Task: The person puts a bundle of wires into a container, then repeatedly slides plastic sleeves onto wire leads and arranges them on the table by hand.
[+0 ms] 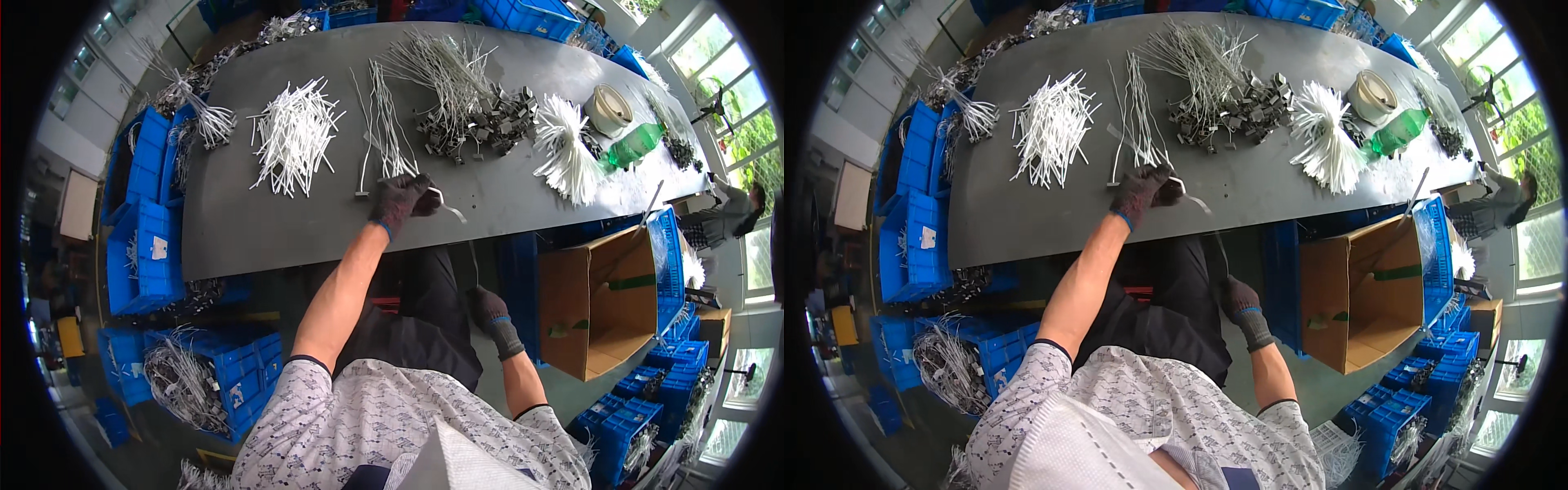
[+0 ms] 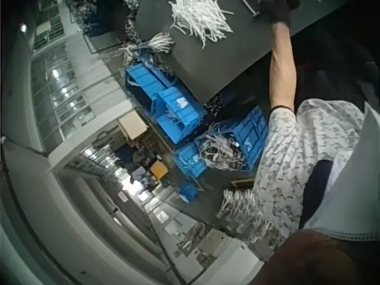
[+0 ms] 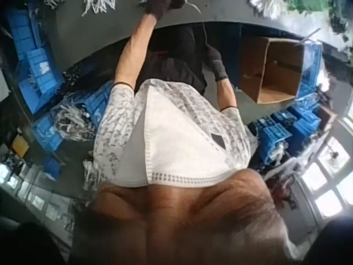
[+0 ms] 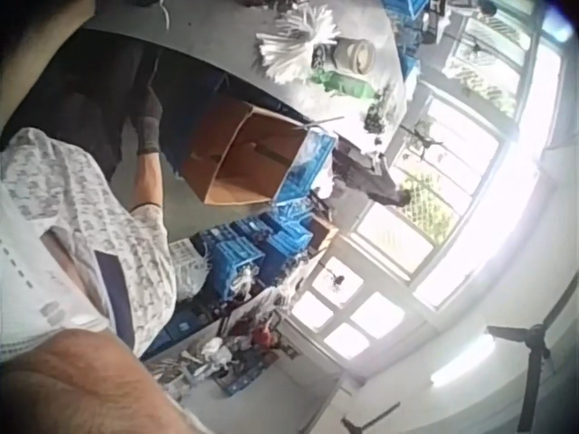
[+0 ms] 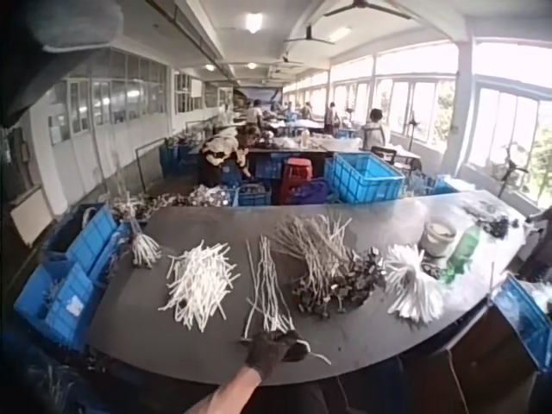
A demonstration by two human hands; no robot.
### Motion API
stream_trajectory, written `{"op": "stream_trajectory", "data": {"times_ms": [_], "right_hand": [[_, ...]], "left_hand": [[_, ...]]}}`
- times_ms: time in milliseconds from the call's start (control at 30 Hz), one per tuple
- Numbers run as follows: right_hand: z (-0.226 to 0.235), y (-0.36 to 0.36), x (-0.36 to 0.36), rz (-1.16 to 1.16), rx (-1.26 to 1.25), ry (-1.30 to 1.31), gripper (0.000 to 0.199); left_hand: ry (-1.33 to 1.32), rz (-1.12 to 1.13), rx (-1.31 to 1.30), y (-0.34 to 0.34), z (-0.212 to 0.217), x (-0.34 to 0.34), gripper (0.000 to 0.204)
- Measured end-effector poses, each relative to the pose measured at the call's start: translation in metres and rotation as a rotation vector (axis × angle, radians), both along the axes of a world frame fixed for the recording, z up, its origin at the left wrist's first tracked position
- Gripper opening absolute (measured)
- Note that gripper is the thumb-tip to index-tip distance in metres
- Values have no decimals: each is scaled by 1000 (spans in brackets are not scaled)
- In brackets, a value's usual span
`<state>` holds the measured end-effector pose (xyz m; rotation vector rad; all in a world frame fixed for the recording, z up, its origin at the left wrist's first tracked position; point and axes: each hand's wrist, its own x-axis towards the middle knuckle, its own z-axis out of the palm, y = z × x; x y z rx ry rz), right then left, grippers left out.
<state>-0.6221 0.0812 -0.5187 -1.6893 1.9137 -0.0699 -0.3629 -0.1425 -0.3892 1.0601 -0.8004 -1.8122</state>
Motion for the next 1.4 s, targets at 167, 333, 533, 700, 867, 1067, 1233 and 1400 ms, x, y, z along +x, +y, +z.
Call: {"op": "stream_trajectory", "data": {"times_ms": [167, 333, 533, 700, 867, 1067, 1233, 1400], "right_hand": [[-1, 10, -11, -226, -124, -29, 23], [48, -3, 5, -232, -405, 217, 29], [90, -3, 12, -255, -537, 266, 32], [114, 1, 8, -132, -714, 221, 32], [143, 3, 25, 4, -712, 129, 33], [157, 10, 51, 91, -738, -67, 30], [142, 9, 77, -139, -431, -685, 13], [133, 9, 67, -204, -290, -762, 29]], "left_hand": [[-43, 34, 89, -1, -3, 15, 22], [79, 184, 132, 11, -3, 16, 25], [-74, 157, 92, 18, 20, 15, 24], [-311, 45, -1, 1, 15, 52, 27], [-372, 117, -251, -10, 34, 77, 27], [-415, 344, -519, 3, 89, 68, 11], [252, 370, -182, -16, 77, 67, 12], [146, 129, -148, -12, 82, 75, 23]]}}
